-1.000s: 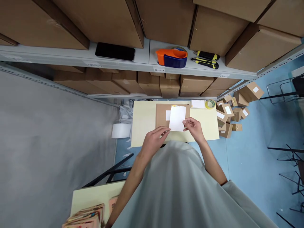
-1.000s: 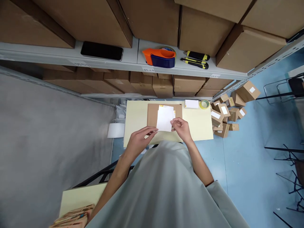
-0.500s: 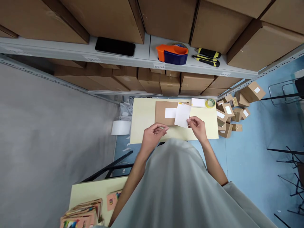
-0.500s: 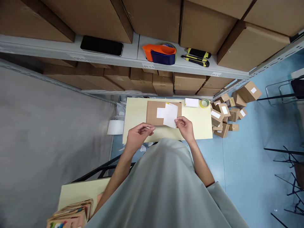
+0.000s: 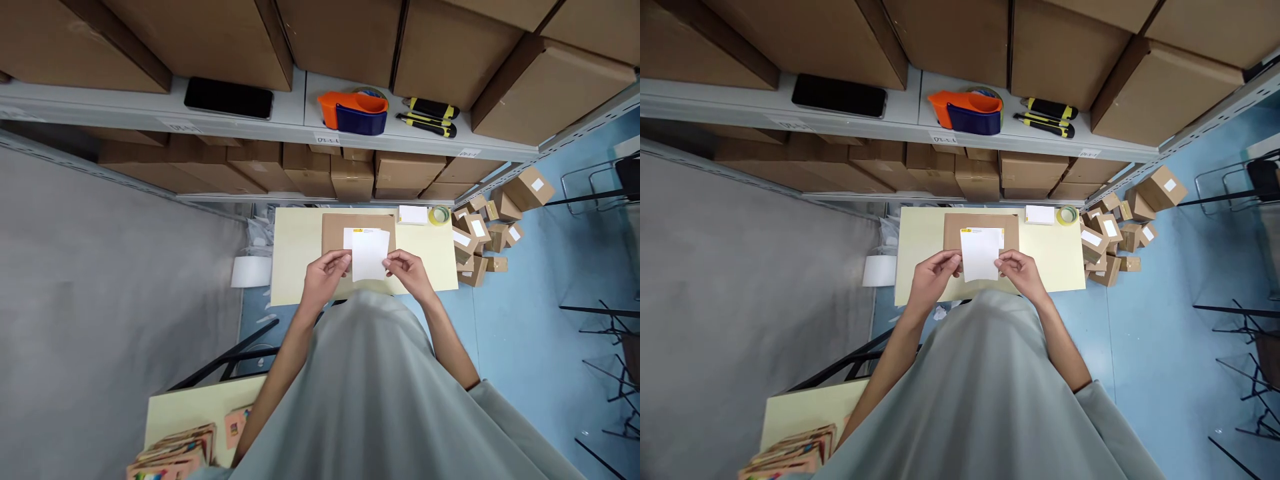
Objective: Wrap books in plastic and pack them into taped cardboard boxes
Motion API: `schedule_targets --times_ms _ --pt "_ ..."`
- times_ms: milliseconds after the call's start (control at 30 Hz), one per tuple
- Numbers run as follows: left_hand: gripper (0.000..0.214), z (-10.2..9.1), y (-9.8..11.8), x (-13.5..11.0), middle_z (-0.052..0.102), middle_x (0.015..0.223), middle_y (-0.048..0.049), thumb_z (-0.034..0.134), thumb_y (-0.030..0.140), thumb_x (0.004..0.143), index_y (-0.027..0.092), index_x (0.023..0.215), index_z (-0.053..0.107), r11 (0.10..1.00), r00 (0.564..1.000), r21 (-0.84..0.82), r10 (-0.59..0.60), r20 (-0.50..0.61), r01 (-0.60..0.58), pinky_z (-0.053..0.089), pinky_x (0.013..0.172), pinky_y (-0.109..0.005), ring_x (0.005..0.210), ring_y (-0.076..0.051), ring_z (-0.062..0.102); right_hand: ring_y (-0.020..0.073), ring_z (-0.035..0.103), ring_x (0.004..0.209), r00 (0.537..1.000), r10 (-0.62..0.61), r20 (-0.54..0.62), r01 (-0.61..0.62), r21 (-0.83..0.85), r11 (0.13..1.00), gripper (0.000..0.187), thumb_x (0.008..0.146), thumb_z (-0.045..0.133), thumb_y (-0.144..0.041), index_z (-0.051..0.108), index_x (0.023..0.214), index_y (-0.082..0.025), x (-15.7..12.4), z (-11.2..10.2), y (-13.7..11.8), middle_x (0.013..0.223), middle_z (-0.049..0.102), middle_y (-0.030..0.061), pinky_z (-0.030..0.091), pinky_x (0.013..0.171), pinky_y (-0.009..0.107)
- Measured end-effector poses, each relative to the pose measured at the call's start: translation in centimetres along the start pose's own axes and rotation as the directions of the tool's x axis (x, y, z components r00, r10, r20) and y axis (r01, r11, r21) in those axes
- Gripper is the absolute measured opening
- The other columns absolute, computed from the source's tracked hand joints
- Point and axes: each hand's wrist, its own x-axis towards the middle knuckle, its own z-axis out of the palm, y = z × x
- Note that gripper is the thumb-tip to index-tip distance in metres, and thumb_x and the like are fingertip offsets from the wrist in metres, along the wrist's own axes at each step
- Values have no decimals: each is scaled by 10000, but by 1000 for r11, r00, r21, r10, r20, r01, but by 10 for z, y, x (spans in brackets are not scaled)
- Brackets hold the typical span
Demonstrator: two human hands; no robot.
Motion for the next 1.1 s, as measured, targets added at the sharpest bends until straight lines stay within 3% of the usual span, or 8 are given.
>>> schedule_targets --times_ms 333,467,667,833,933,1100 --pt "406 5 -2 9 747 823 -40 845 608 801 211 845 774 998 999 47 44 -14 -43 578 704 -304 685 -158 650 172 660 663 1000 14 4 -14 -69 998 518 765 871 -717 747 865 -224 8 3 -3 693 668 -6 565 658 325" --pt "408 3 -3 15 681 691 -13 831 612 802 217 823 732 1000 1000 25 -10 12 10 552 649 -297 641 -162 627 160 629 575 998 53 -36 -56 -120 991 521 759 871 -713 762 866 -215 15 2 1 674 693 2 540 590 317" --pt "449 -1 -6 19 667 666 -19 838 644 791 209 841 739 998 996 9 -64 58 64 498 583 -288 623 -166 615 128 584 554 997 57 -60 -62 -79 995 553 704 910 -668 746 979 -217 26 1 12 757 730 -8 535 544 290" --pt "508 0 -16 22 681 701 -6 882 679 728 210 861 739 999 999 11 -47 21 47 531 634 -281 633 -147 608 147 595 613 998 9 -63 -25 -244 970 381 836 800 -604 704 860 -236 28 -1 16 773 709 -2 547 640 318" --pt "522 1 -21 23 669 692 3 876 692 730 208 859 734 999 999 20 -34 3 34 519 630 -268 638 -142 606 162 606 664 996 -48 -75 17 -371 928 301 896 729 -548 685 886 -250 28 -1 15 806 713 -3 535 707 327" --pt "536 0 -22 24 683 697 0 901 696 695 214 849 723 998 998 6 -62 14 62 539 645 -277 649 -151 629 176 610 717 985 -98 -142 34 -400 916 310 903 719 -521 732 1049 -248 32 3 17 880 733 10 540 749 331"
